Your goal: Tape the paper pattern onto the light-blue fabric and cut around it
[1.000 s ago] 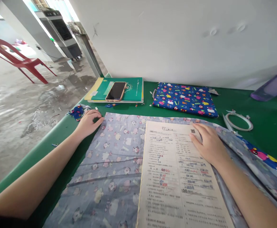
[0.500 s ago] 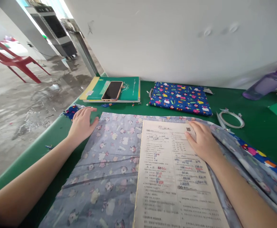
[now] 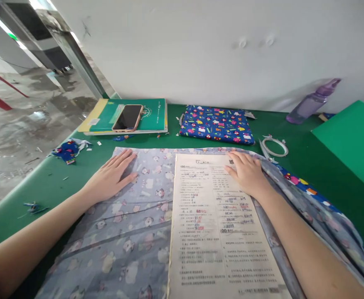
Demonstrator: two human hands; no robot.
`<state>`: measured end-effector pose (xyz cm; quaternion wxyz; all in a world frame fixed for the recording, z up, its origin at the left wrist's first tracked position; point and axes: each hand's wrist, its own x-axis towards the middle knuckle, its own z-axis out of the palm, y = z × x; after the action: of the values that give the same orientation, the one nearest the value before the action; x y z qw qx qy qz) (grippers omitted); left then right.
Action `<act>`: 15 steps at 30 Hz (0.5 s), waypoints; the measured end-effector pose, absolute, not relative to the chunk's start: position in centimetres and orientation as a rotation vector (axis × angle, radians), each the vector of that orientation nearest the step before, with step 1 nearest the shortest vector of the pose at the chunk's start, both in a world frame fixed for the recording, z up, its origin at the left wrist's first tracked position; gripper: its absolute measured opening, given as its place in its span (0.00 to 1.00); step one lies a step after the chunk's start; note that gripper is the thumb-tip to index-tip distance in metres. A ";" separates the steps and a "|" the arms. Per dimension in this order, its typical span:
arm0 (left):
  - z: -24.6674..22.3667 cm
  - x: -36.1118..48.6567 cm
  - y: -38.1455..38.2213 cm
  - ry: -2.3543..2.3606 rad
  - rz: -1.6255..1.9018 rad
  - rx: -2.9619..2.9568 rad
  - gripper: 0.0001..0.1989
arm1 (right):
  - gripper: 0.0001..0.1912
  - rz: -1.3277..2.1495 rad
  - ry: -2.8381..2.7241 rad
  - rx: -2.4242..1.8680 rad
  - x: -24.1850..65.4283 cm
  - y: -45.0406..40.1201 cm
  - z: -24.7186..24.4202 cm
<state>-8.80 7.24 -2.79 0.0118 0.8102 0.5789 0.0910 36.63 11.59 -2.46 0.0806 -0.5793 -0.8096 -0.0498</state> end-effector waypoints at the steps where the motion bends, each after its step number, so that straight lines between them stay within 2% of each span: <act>1: -2.8 -8.8 7.2 1.803 0.287 2.527 0.35 | 0.26 -0.143 -2.418 -1.714 36.7 11.6 -2.4; 11: -3.2 -8.9 7.5 1.821 0.296 2.558 0.35 | 0.21 -0.083 -2.255 -1.532 36.0 11.0 -1.9; 15: -3.1 -8.9 7.5 1.817 0.304 2.558 0.35 | 0.17 0.101 -1.983 -1.417 35.1 10.2 -0.8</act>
<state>-8.92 7.49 -3.12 -0.0054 0.8115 0.5763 0.0964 35.07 10.16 -0.80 0.3437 -0.5455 -0.7634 0.0389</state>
